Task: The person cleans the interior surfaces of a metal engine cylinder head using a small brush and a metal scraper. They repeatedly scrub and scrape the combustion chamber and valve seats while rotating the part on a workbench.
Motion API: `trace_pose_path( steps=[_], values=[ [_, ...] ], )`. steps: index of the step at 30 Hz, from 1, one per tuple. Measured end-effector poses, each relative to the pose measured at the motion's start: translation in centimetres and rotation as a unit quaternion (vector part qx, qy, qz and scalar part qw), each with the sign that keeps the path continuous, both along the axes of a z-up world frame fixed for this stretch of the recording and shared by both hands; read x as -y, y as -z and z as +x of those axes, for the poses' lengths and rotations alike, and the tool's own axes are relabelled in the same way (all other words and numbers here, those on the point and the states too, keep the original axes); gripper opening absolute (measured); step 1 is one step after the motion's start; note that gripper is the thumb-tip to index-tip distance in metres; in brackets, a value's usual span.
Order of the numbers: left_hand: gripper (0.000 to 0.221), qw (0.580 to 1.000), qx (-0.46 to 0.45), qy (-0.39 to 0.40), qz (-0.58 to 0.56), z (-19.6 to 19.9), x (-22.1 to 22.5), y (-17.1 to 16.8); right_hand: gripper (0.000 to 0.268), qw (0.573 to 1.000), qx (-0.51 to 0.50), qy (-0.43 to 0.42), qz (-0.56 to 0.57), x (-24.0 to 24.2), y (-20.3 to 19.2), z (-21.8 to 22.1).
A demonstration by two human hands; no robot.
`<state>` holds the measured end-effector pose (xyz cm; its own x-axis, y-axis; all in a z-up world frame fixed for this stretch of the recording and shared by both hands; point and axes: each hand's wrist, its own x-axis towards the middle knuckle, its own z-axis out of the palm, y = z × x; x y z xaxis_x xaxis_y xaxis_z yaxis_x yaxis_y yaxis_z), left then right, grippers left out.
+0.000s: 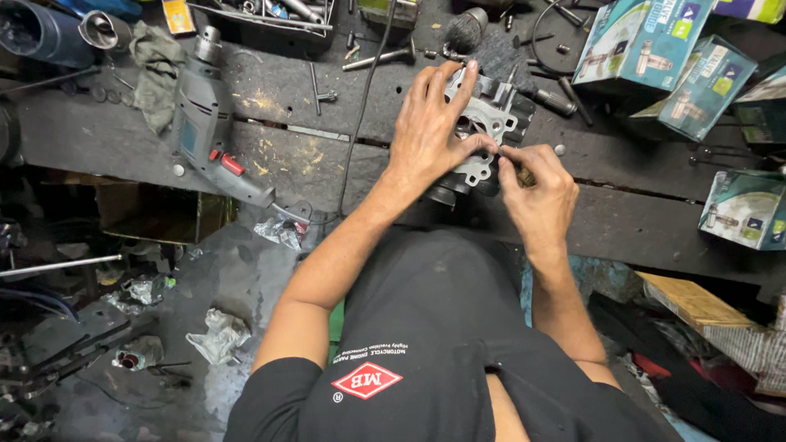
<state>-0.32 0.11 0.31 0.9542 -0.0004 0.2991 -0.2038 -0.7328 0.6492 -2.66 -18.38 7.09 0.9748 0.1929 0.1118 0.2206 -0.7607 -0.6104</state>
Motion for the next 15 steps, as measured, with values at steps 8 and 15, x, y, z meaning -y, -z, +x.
trace_pose_path(
  steps=[8,15],
  values=[
    [0.099,1.000,-0.008,-0.014,0.004,0.2,0.2,0.0,0.015,1.000,0.025,-0.007,0.016,-0.5,0.5,0.3],
    [0.101,1.000,-0.012,-0.009,0.003,0.1,-0.1,0.2,0.014,1.000,0.007,-0.029,0.002,0.3,0.4,0.9]
  ],
)
